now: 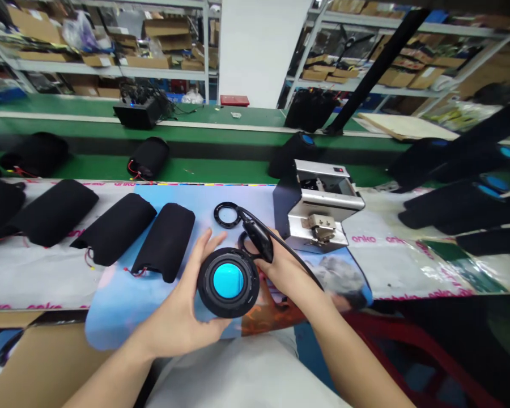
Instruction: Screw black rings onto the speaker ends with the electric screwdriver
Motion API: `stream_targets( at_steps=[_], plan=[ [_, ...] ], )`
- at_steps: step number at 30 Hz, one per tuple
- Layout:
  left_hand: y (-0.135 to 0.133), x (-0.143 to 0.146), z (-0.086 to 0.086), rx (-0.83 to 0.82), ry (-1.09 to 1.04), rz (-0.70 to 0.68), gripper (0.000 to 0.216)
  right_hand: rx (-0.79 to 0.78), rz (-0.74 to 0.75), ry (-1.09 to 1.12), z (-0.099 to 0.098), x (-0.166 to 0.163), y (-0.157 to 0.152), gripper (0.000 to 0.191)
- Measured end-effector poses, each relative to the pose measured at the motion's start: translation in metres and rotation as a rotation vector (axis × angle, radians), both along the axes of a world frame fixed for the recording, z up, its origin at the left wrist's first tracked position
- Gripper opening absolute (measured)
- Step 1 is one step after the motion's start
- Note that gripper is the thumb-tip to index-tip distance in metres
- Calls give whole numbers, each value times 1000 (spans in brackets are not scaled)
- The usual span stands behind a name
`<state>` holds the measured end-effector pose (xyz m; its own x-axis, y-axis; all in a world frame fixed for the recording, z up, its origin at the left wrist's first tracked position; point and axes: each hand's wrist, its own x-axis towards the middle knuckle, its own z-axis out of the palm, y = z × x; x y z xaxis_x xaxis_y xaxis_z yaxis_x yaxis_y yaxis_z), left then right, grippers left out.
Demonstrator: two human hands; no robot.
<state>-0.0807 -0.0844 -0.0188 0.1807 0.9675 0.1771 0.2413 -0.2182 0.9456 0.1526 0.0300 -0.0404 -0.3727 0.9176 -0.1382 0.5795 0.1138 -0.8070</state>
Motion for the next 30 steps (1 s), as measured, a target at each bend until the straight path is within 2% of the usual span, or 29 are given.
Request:
stream_targets(
  at_steps=[2,4,8,11,14,16,19,21,24,27,30],
  plan=[
    [2,-5,5,-19,1,-18,121,5,-30,-4,1,0,0,61],
    [5,-8,7,31,72,22,123,4,-25,9,5,1,0,69],
    [9,-8,6,218,210,170,101,-9,29,50,16,5,-1,72],
    [8,-5,3,283,147,238,95,-34,67,64,20,6,-2,79],
    [7,-3,1,196,66,275,98,-49,90,67,16,0,-2,78],
    [8,-5,5,125,39,275,103,-53,93,49,12,-6,-1,67],
    [12,-9,16,42,59,226,114,-54,74,11,8,-14,-1,51],
    [16,-11,25,-2,106,181,111,-35,41,6,12,-13,-1,49],
    [24,-10,27,29,120,146,96,30,-82,21,35,-5,-3,61],
    [34,-2,17,159,27,132,94,113,-246,127,71,6,-10,80],
    [42,11,7,197,-43,131,95,134,-154,235,103,11,-21,75]
  ],
)
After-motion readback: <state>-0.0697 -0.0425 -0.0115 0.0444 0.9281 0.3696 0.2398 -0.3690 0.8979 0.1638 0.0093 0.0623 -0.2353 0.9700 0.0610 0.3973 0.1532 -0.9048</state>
